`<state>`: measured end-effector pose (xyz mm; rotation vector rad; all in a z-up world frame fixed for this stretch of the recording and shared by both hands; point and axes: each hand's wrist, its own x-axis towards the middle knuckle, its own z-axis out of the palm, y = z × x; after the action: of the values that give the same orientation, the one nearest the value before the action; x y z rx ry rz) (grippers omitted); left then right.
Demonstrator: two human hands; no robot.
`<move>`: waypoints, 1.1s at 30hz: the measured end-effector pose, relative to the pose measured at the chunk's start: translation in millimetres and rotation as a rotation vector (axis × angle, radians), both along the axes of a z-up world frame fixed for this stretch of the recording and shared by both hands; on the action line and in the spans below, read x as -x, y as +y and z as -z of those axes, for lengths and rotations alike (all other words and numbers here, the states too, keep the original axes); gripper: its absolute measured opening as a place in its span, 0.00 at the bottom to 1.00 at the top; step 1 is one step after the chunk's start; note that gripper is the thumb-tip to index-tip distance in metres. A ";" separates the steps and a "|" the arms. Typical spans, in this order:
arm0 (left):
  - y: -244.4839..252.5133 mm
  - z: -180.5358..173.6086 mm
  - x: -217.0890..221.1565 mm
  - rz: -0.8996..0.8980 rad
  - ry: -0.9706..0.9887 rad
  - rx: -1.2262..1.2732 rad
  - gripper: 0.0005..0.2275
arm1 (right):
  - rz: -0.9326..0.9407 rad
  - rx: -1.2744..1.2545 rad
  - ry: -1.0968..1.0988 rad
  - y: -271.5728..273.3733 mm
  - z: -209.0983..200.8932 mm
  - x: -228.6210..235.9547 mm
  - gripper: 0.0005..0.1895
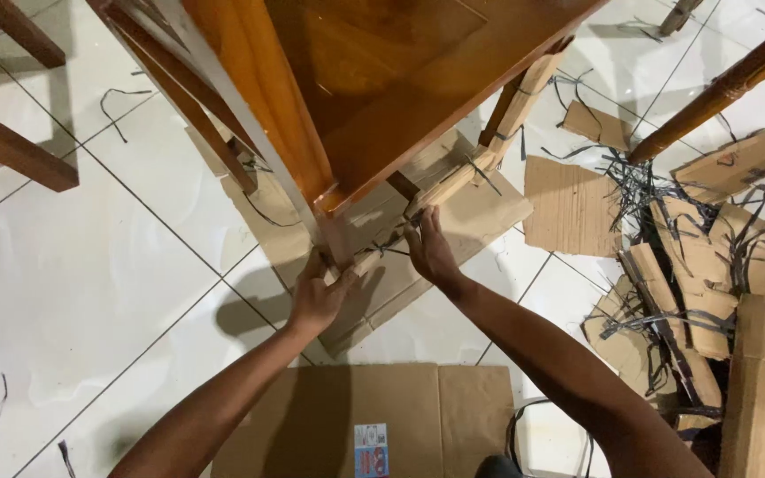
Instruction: Wrapping the legs of a wooden chair with cardboard and securing them with plastic ties
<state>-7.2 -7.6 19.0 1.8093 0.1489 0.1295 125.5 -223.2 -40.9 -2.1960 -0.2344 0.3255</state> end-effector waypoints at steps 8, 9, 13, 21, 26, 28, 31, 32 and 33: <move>-56.7 4.5 -15.3 -0.089 -0.057 0.165 0.23 | 0.028 0.017 -0.013 -17.8 27.4 -60.2 0.43; -55.6 16.2 -16.3 -0.070 -0.079 0.046 0.28 | 0.020 0.048 -0.028 -20.8 37.0 -67.0 0.43; -67.2 14.0 -6.5 -0.091 -0.151 -0.241 0.25 | -0.021 0.072 -0.052 -35.0 37.2 -74.1 0.40; -68.7 -27.0 11.4 0.104 0.379 -0.175 0.40 | -0.161 0.258 0.147 -61.4 29.6 -24.1 0.37; -74.4 51.0 36.0 0.361 0.727 -0.178 0.40 | -0.298 0.461 0.259 -105.9 -1.6 32.3 0.32; -89.0 51.2 37.0 0.481 0.765 -0.193 0.38 | -0.323 0.493 0.303 -131.8 2.2 50.4 0.32; -115.8 48.4 32.6 0.604 0.767 -0.195 0.39 | -0.297 0.496 0.322 -174.2 15.3 81.8 0.30; -125.9 46.7 29.8 0.655 0.716 -0.164 0.34 | -0.274 0.530 0.330 -187.3 15.5 94.7 0.30; -136.2 45.1 26.8 0.704 0.667 -0.129 0.30 | -0.253 0.565 0.340 -199.9 15.3 107.3 0.29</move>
<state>-34.0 -143.7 -26.1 1.8706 -0.0375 -0.9842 18.2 -423.1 -56.1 -2.6102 -0.2525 0.9984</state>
